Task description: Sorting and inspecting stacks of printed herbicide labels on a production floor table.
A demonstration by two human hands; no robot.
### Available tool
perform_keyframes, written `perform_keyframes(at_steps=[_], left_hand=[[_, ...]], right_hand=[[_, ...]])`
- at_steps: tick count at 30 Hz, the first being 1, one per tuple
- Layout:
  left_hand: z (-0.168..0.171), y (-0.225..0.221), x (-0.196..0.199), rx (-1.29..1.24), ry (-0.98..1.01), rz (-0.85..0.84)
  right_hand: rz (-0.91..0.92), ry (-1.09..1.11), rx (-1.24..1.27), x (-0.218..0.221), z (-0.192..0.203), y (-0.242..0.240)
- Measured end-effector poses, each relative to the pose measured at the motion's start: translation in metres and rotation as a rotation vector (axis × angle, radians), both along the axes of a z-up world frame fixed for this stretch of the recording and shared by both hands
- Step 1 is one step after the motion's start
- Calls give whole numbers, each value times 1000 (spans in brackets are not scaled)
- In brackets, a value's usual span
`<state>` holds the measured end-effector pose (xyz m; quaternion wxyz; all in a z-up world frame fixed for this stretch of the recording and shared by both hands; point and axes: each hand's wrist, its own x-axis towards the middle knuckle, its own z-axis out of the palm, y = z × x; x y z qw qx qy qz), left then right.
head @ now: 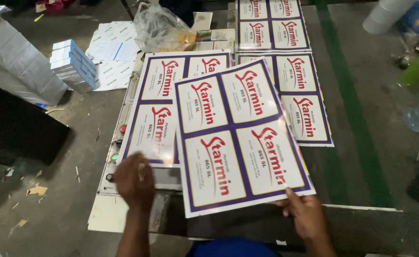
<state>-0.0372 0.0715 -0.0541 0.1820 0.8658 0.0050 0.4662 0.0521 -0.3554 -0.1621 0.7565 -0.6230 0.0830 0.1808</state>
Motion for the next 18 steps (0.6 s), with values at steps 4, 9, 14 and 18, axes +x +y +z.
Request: perform_keyframes(at_steps=[4, 9, 14, 18], left_hand=[[-74, 111, -32, -99, 93, 619], [-118, 141, -50, -346, 411, 875], [-140, 140, -54, -361, 420, 842], [-146, 143, -58, -323, 446, 840]], right_hand=[[-128, -5, -32, -5, -17, -54], [-200, 122, -204, -9, -34, -106], [-260, 126, -352, -24, -51, -136], [-339, 253, -391, -41, -38, -140]])
